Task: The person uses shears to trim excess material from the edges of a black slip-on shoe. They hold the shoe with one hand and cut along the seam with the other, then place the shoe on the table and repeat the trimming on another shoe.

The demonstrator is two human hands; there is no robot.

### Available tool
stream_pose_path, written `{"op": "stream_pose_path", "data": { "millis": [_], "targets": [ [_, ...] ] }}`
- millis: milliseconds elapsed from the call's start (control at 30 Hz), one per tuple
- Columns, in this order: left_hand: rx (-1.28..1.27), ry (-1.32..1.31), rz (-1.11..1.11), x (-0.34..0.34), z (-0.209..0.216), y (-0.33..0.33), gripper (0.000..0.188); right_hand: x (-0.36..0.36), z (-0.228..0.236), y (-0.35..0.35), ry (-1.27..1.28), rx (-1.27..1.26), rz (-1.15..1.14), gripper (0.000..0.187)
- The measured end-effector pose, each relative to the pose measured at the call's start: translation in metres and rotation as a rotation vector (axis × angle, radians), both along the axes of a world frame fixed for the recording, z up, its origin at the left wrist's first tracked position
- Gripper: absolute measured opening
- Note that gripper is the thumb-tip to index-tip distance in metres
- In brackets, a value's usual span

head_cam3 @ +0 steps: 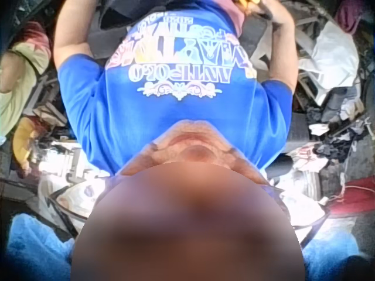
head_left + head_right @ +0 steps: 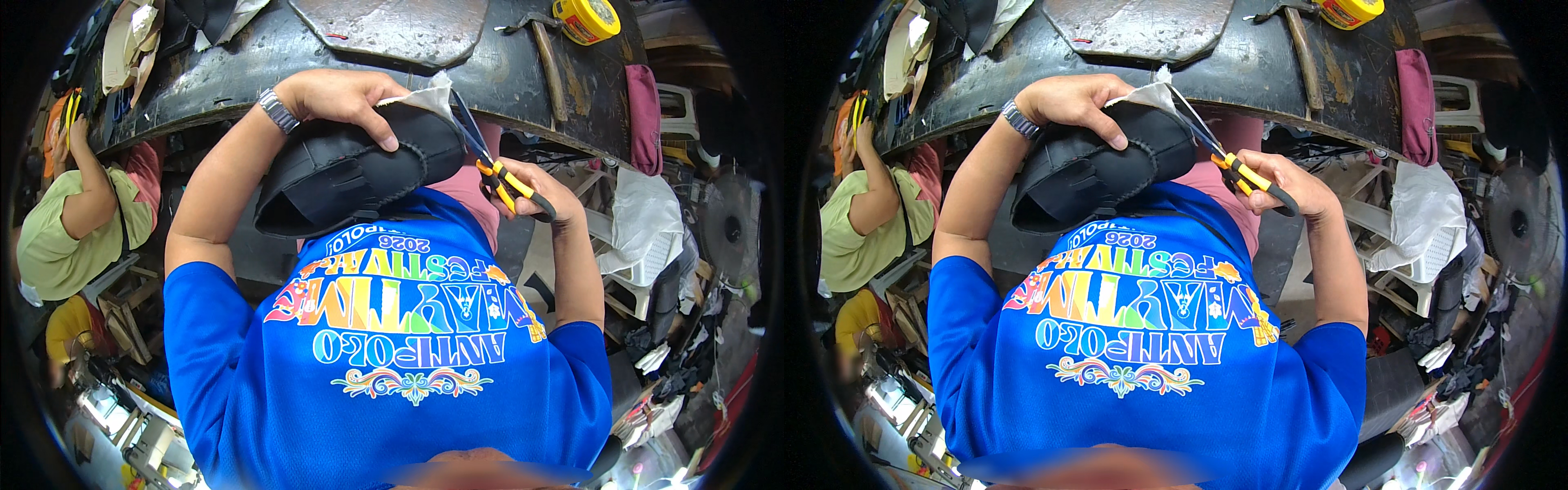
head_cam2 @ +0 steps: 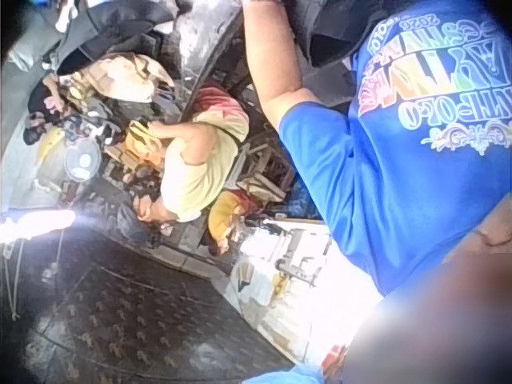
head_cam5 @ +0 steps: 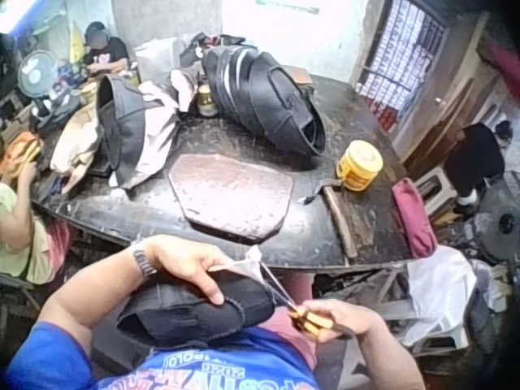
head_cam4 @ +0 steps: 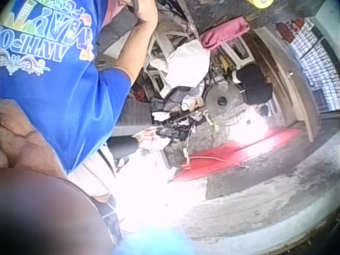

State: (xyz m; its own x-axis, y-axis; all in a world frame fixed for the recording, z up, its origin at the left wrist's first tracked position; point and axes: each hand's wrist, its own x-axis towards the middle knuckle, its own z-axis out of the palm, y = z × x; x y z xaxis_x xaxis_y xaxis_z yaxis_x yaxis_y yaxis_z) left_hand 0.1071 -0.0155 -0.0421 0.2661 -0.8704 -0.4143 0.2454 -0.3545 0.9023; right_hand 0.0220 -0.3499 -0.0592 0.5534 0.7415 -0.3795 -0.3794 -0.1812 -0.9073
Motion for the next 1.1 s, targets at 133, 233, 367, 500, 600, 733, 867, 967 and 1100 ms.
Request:
{"op": "stream_pose_path", "data": {
  "millis": [133,233,367,500,600,733,867,967,1100],
  "targets": [
    [-0.035,0.079,0.095,-0.004,0.001,0.0,0.041,0.0,-0.003,-0.003,-0.042,-0.107,-0.009,0.051],
    [-0.04,0.102,0.119,-0.005,0.001,0.001,0.038,-0.002,-0.011,-0.004,-0.039,-0.142,-0.064,0.051],
    [-0.047,0.092,0.064,-0.003,0.0,0.002,0.041,-0.001,-0.012,-0.009,0.029,-0.149,-0.081,0.061],
    [0.001,0.087,0.031,0.001,-0.001,0.003,0.043,0.0,-0.01,-0.011,0.078,-0.121,-0.103,0.069],
    [0.017,0.088,0.033,0.001,-0.002,0.004,0.041,0.002,-0.006,-0.014,0.047,-0.118,-0.078,0.046],
    [-0.021,0.056,0.015,0.0,-0.001,-0.001,0.04,0.004,-0.003,-0.019,0.08,-0.147,-0.061,0.042],
    [0.05,0.007,-0.094,0.012,0.011,-0.003,0.038,-0.001,-0.002,-0.016,0.12,-0.142,-0.084,0.04],
    [0.216,-0.102,-0.265,0.041,0.034,-0.008,0.038,-0.013,-0.001,-0.005,0.137,-0.112,-0.173,0.037],
    [0.247,-0.162,-0.588,0.082,0.072,-0.043,0.04,-0.035,-0.012,0.033,0.156,0.011,-0.355,0.032]
  ]
}}
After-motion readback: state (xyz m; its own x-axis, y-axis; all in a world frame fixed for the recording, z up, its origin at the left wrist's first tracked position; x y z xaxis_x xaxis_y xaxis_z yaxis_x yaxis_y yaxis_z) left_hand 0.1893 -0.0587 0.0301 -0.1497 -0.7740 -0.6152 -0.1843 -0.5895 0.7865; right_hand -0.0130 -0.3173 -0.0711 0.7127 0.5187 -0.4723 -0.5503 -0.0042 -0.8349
